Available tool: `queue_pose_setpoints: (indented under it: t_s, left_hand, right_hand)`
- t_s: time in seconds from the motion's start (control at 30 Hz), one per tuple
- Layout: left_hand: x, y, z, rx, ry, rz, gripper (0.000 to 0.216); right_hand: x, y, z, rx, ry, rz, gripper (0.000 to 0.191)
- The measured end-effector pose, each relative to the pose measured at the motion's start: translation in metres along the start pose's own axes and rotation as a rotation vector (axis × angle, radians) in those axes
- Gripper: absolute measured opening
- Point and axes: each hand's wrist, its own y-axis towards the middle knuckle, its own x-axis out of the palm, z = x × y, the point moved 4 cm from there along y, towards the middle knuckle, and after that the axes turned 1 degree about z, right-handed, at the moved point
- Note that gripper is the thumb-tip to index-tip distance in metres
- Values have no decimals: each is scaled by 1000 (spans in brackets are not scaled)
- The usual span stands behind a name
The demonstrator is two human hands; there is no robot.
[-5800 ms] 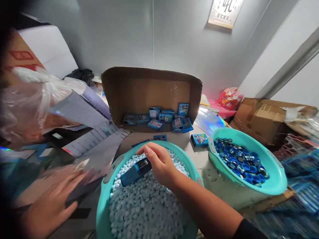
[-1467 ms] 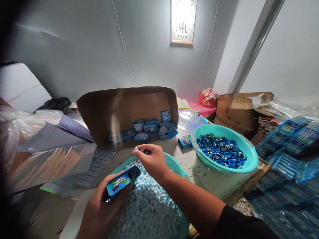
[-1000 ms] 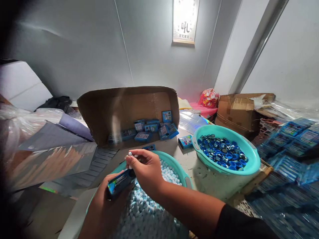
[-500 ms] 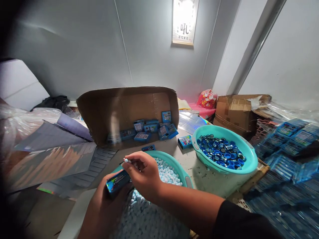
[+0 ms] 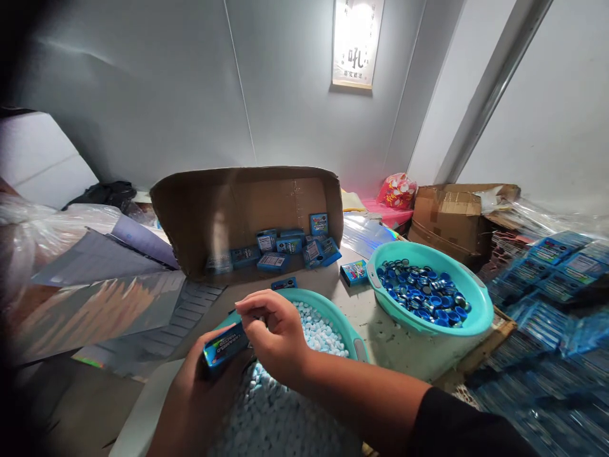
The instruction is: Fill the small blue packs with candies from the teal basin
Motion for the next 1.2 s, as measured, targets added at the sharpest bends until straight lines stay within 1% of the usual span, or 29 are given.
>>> queue_pose_setpoints:
  t_s: [0.1,0.2,0.3,0.43,0.5,0.57,0.63,0.73,0.8,0.83,0.9,0.97,1.1,1.2]
  left_hand:
    - [-1,0,0,-7,7,2,60]
    - [-2,-2,2,-21,9,0,61]
    - [-2,-2,4,-21,23,1,59]
    - [-2,0,3,-11,-3,5,56]
    - [-4,0,4,19,18,24,53]
    - [-5,0,6,35,32,30,52]
    - [-5,-2,8,8,23,22,54]
    - [-6,-6,11,-14,-18,42,58]
    - [-7,-8,13,-13,-55,67,58]
    - [-7,-8,12,-22,-75,73,57]
    - [-7,-9,11,-39,-108,66,56]
    - [-6,-8,10,-13,-131,46,55]
    - [-5,-8,9,69,-123,15,52]
    - [-5,-8,9,58,-103,2,53]
  right_hand:
    - [-1,0,-3,6,1,-40,21]
    - [-2,-3,-4,30,5,-110,28]
    - [1,-7,-7,46,-1,-258,37]
    - [5,-8,-21,-98,-225,-503,47]
    - [6,-7,-25,-130,-289,-593,50]
    - [6,-7,-25,-117,-294,-638,55]
    - [5,-5,-23,-78,-234,-600,60]
    - [-3,1,-19,-5,-118,-399,57]
    - [-10,6,-14,47,-136,-292,52]
    - [-12,8,-12,75,-173,-270,51]
    - [-15,13,-6,129,-251,-283,49]
    - [-17,16,1,188,-296,-318,45]
    - [-16,15,17,327,-292,-367,43]
    - [-15,13,26,395,-263,-376,46]
